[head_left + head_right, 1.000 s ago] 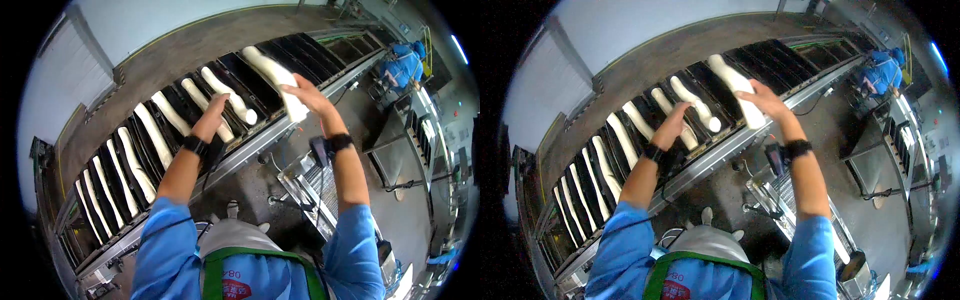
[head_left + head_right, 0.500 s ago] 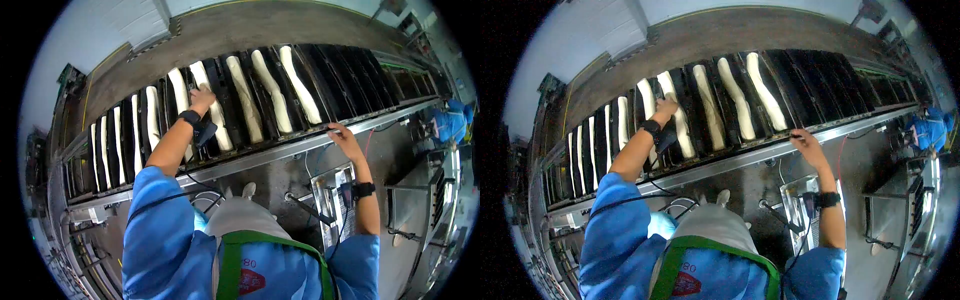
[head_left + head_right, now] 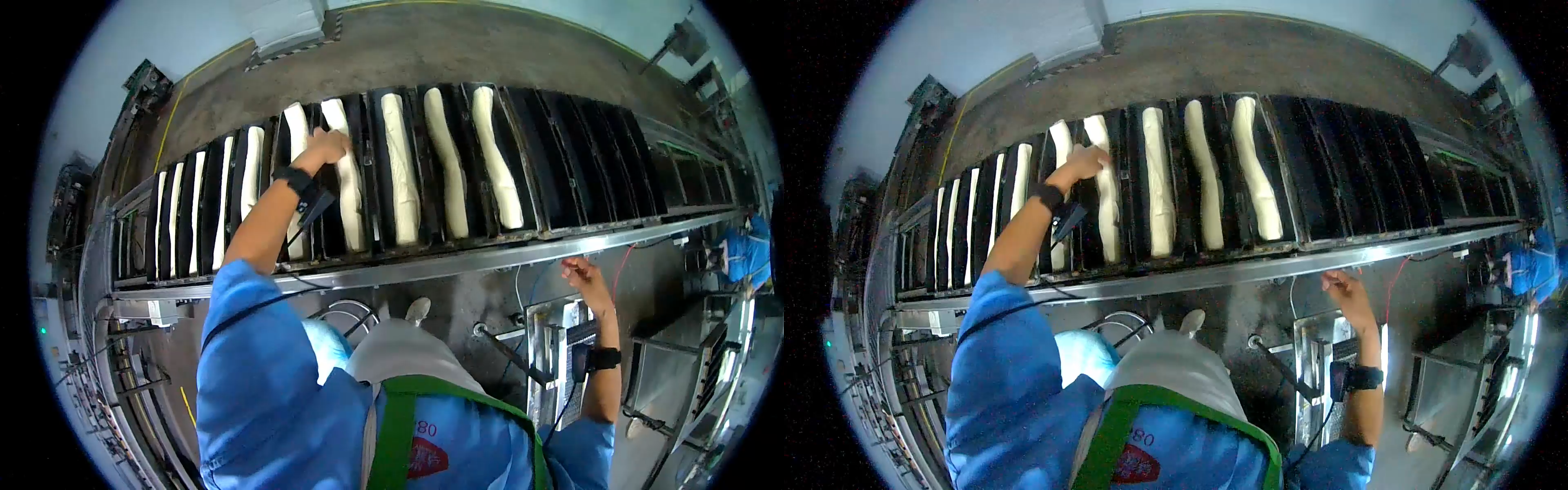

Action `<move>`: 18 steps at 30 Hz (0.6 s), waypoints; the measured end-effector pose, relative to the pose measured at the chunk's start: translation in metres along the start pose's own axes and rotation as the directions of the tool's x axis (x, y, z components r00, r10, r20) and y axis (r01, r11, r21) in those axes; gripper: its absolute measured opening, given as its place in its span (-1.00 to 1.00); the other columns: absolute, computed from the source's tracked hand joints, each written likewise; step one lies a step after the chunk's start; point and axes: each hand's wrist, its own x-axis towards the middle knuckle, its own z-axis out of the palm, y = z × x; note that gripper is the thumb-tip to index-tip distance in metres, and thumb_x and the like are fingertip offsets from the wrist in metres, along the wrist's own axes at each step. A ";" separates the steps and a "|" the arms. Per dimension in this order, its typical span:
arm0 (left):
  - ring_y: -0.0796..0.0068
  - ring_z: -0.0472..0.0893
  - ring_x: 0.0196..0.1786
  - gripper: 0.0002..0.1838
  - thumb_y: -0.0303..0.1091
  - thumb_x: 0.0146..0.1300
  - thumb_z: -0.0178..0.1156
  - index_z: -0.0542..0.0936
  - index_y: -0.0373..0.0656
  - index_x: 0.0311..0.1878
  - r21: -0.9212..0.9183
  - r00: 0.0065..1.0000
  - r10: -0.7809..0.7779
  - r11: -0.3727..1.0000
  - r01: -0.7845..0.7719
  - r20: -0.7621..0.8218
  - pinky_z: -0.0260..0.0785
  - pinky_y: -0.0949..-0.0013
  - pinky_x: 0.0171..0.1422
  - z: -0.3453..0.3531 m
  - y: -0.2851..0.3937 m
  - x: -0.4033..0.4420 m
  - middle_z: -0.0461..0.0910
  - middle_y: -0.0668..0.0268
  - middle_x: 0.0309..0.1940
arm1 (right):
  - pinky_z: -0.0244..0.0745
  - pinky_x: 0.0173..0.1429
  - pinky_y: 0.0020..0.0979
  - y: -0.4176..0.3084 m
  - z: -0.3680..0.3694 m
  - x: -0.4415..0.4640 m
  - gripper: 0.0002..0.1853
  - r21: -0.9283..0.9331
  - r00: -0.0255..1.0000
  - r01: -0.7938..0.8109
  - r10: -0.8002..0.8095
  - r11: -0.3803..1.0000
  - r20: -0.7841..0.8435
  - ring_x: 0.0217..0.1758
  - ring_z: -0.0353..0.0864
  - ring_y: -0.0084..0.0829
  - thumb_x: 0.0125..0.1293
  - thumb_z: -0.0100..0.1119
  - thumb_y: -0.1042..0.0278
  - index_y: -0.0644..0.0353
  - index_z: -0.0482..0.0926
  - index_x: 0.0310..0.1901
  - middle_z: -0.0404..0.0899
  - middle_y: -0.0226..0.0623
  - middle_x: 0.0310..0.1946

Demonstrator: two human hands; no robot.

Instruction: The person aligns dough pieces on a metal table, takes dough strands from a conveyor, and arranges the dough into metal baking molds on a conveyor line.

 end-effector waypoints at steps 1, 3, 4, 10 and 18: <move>0.30 0.36 0.03 -0.75 -0.38 0.00 -0.02 0.55 -0.09 -0.23 -0.114 0.985 0.147 0.984 -0.136 0.090 0.12 0.12 0.02 0.001 -0.009 0.005 0.52 0.29 -0.16 | 0.26 -0.08 -0.60 0.001 0.001 0.002 -0.76 0.061 0.994 -0.078 0.082 0.995 -0.065 -0.25 0.41 -0.62 0.14 0.05 0.43 0.32 0.44 -0.15 0.49 -0.40 -0.36; 0.22 0.38 0.06 -0.79 -0.42 0.04 -0.04 0.51 -0.14 -0.24 -0.425 0.918 0.393 0.822 -0.378 -0.057 0.19 0.13 0.04 0.017 -0.035 0.006 0.51 0.28 -0.15 | 0.26 -0.08 -0.59 0.007 -0.006 0.009 -0.76 0.108 0.996 -0.079 0.083 0.991 -0.037 -0.25 0.41 -0.62 0.14 0.05 0.43 0.32 0.44 -0.14 0.49 -0.40 -0.36; 0.22 0.38 0.06 -0.79 -0.42 0.04 -0.04 0.51 -0.14 -0.24 -0.424 0.921 0.385 0.826 -0.372 -0.058 0.19 0.13 0.04 0.021 -0.046 0.007 0.51 0.28 -0.15 | 0.26 -0.09 -0.59 0.011 -0.012 0.012 -0.75 0.149 0.996 -0.085 0.088 0.985 -0.015 -0.25 0.41 -0.62 0.14 0.04 0.44 0.33 0.43 -0.14 0.48 -0.40 -0.36; 0.08 0.49 -0.18 -0.57 -0.29 0.10 0.00 0.26 -0.12 0.07 -0.269 0.905 -0.212 0.956 0.115 -0.369 0.31 0.22 -0.12 0.078 -0.107 -0.010 0.49 0.03 -0.25 | 0.35 -0.28 -0.56 0.055 -0.043 0.026 -0.71 -0.194 0.979 0.030 -0.068 0.980 -0.192 -0.27 0.48 -0.54 0.12 0.10 0.38 0.23 0.44 -0.10 0.51 -0.31 -0.20; 0.27 0.45 -0.51 -0.60 -0.32 0.01 0.04 0.28 -0.07 -0.02 -0.301 0.851 -0.440 0.802 0.517 0.288 0.37 0.27 -0.45 0.041 -0.107 -0.051 0.46 0.16 -0.34 | 0.19 -0.09 -0.25 0.048 -0.027 0.074 -0.66 -0.874 0.827 0.124 -0.536 0.470 -0.171 -0.14 0.33 -0.31 0.04 0.10 0.10 0.18 0.47 -0.24 0.38 -0.28 -0.23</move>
